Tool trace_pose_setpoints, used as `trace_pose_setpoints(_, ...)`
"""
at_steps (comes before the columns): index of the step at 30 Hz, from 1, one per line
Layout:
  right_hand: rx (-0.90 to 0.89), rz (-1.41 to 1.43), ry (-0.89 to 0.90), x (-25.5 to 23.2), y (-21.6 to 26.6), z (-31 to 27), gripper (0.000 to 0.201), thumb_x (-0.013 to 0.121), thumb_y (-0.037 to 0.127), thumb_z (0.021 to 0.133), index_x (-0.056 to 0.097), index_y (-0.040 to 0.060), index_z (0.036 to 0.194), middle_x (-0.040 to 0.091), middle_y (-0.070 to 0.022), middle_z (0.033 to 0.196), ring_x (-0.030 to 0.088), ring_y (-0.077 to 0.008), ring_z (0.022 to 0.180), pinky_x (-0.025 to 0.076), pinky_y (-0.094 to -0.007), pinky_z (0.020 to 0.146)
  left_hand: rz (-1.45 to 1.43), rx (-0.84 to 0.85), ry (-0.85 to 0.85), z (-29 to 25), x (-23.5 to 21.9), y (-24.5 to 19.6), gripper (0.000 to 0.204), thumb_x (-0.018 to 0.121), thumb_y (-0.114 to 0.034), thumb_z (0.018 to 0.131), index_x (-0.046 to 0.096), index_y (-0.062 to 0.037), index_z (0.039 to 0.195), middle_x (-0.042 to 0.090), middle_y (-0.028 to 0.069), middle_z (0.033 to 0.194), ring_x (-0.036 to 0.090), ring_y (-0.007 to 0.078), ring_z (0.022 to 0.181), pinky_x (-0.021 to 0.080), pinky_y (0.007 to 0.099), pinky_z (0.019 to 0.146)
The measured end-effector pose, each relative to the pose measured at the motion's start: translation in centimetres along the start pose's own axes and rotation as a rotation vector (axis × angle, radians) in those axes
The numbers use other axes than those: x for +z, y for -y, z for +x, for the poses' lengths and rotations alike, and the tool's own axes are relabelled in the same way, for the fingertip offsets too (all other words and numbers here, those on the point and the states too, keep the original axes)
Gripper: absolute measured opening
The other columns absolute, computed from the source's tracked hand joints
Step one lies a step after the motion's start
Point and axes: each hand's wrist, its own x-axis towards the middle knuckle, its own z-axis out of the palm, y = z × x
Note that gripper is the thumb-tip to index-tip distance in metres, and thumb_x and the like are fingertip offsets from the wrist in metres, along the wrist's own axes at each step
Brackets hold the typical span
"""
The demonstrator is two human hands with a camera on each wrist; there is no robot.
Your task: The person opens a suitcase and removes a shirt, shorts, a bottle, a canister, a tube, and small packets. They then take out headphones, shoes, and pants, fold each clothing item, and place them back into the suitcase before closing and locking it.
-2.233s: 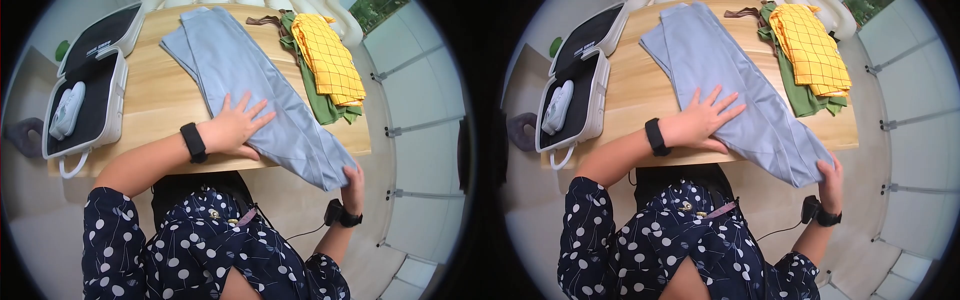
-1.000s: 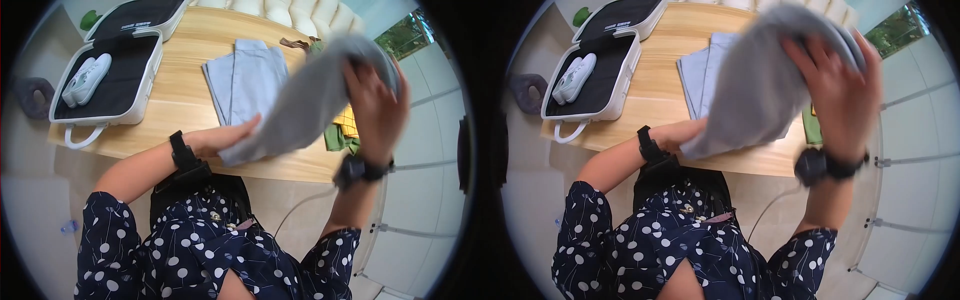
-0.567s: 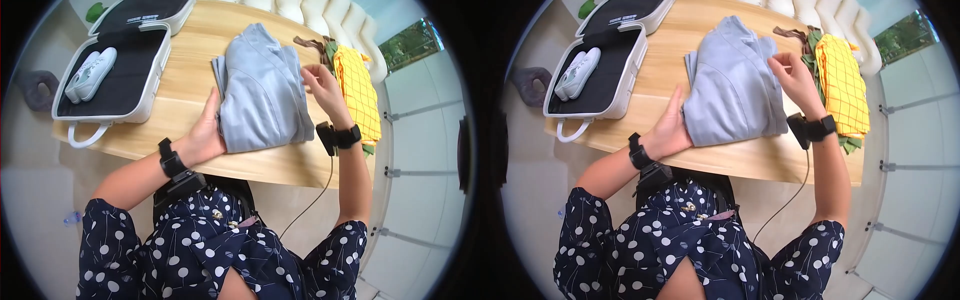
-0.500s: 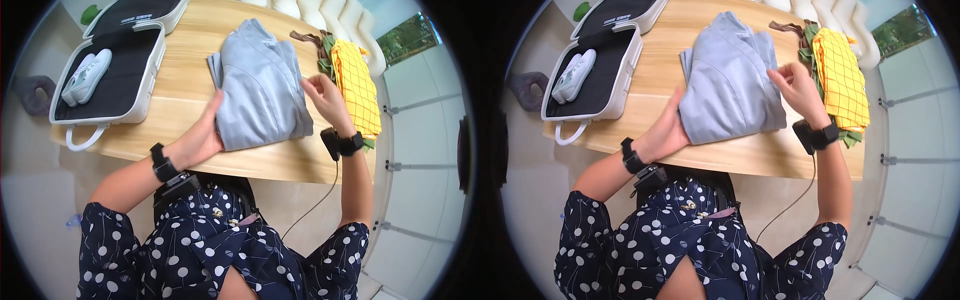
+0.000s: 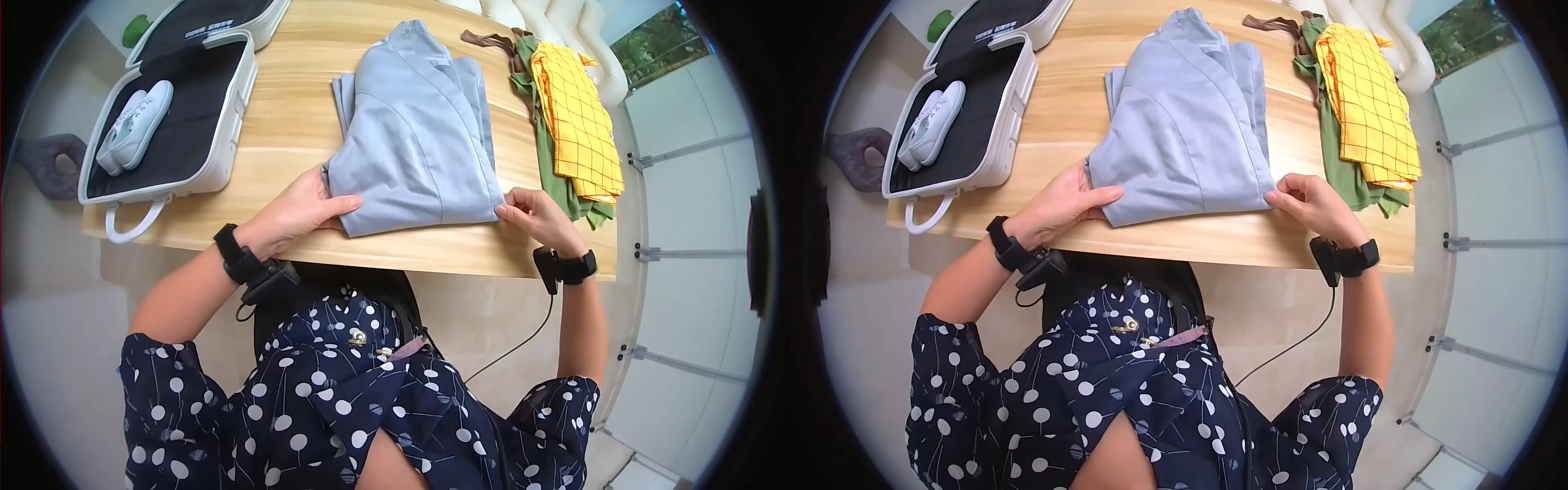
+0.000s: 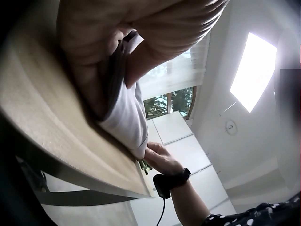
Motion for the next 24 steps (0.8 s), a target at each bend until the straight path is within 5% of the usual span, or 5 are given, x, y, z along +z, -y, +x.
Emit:
trace_pose_setpoints(5, -0.157, -0.241, -0.338, -0.8, 1.6, -0.5, 0.019, 0.063, 0.020, 0.087, 0.060, 0.0007, 0.086, 0.060, -0.0034, 0.075, 0.052, -0.0108, 0.067, 0.042, -0.0253, 0.061, 0.468, 0.222, -0.372, -0.8, -0.2, -0.5, 0.062, 0.065, -0.014, 0.085, 0.031, 0.0025, 0.134, 0.049, 0.0163, 0.127, 0.056, 0.0232, 0.107, 0.049, 0.0332, 0.085)
trace_pose_setpoints(7, -0.242, -0.247, -0.415, -0.6, 4.4, 0.2, 0.021, 0.061, 0.018, 0.088, 0.060, 0.0033, 0.102, 0.063, -0.0100, 0.097, 0.058, -0.0222, 0.086, 0.046, -0.0314, 0.074, 1.142, 0.803, -0.493, -0.8, 0.8, -2.3, 0.068, 0.069, -0.024, 0.082, 0.033, 0.0017, 0.134, 0.042, 0.0226, 0.132, 0.044, 0.0343, 0.122, 0.039, 0.0438, 0.098)
trace_pose_setpoints(10, -0.633, -0.433, -0.364, 1.4, 7.1, 2.4, 0.043, 0.061, 0.022, 0.087, 0.049, 0.0063, 0.126, 0.050, -0.0159, 0.128, 0.047, -0.0324, 0.117, 0.038, -0.0394, 0.097, 1.458, 0.986, -0.374, 1.1, 2.6, -3.3, 0.069, 0.067, -0.031, 0.082, 0.035, -0.0031, 0.136, 0.031, 0.0239, 0.142, 0.027, 0.0390, 0.133, 0.028, 0.0489, 0.105)
trace_pose_setpoints(16, -0.584, -0.860, 0.006, 5.4, 4.2, 2.8, 0.086, 0.060, 0.055, 0.080, 0.027, 0.0082, 0.143, 0.025, -0.0184, 0.148, 0.022, -0.0361, 0.137, 0.022, -0.0502, 0.110, 1.669, 0.773, -0.051, 1.6, 2.1, 1.0, 0.072, 0.064, -0.040, 0.080, 0.038, -0.0034, 0.136, 0.030, 0.0208, 0.144, 0.028, 0.0419, 0.132, 0.024, 0.0534, 0.107)
trace_pose_setpoints(24, -0.537, -0.736, -0.032, 5.0, 4.5, 0.9, 0.074, 0.068, 0.030, 0.078, 0.034, 0.0089, 0.140, 0.031, -0.0142, 0.146, 0.030, -0.0307, 0.134, 0.025, -0.0442, 0.110, 1.691, 0.652, -0.037, 0.3, 2.4, 0.5, 0.069, 0.068, -0.022, 0.070, 0.042, -0.0010, 0.130, 0.038, 0.0197, 0.139, 0.035, 0.0407, 0.128, 0.030, 0.0476, 0.106)
